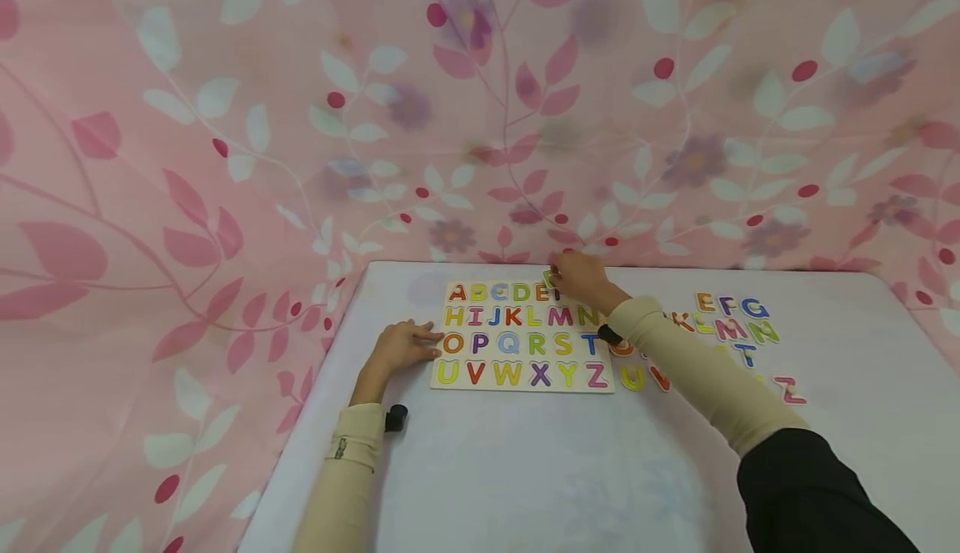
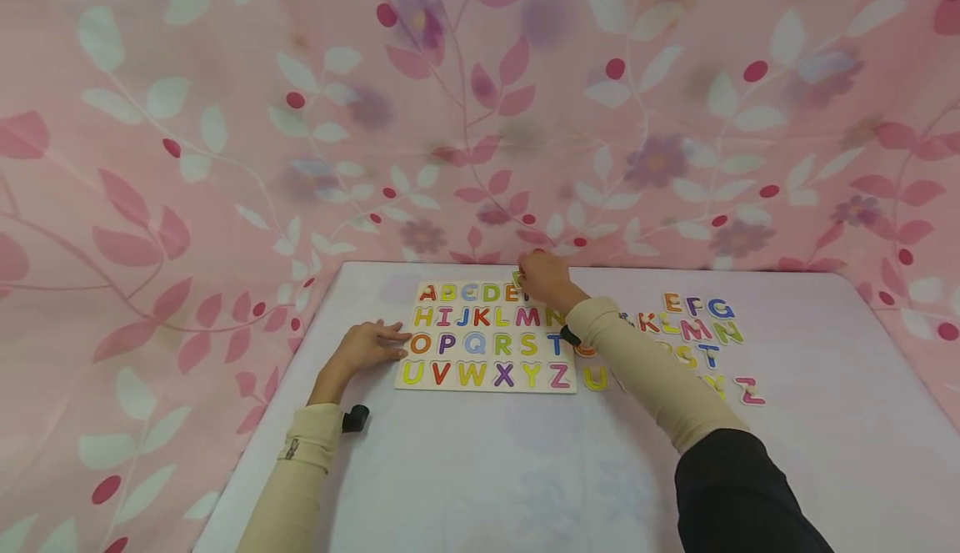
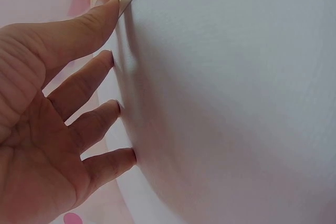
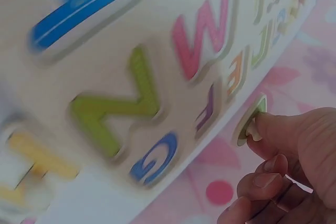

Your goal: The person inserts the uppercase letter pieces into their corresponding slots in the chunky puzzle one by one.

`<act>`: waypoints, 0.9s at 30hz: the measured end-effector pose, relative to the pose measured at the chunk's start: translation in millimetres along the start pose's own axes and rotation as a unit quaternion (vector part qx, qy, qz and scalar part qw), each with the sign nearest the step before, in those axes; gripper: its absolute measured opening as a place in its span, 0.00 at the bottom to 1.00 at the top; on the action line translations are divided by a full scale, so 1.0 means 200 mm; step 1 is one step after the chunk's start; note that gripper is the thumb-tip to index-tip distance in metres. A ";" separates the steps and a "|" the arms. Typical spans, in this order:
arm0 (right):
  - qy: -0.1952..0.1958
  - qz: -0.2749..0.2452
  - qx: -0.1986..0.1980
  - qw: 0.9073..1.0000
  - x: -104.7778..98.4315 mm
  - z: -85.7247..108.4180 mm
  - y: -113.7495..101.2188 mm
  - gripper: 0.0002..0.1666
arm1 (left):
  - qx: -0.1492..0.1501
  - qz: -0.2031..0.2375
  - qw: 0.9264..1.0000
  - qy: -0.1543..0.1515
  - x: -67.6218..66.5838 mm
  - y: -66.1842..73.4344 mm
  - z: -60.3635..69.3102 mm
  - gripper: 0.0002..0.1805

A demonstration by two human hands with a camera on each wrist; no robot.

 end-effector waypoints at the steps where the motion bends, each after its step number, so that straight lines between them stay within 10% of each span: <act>1: 0.002 -0.001 0.002 1.000 0.01 -0.01 -0.02 0.08 | 0.001 -0.001 1.000 0.000 0.00 0.00 0.00 0.22; 27: -0.034 -0.045 -0.008 0.998 0.20 -0.17 -0.19 0.10 | 0.002 0.000 1.000 0.012 0.01 0.00 0.00 0.20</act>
Point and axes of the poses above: each hand's wrist, its own z-axis away from the middle knuckle, its own x-axis out of the palm, y = z × x, the point moved 1 cm from there along -z, towards the middle knuckle, and after that the axes turned 8 degrees about -x, right-handed, at the moved point
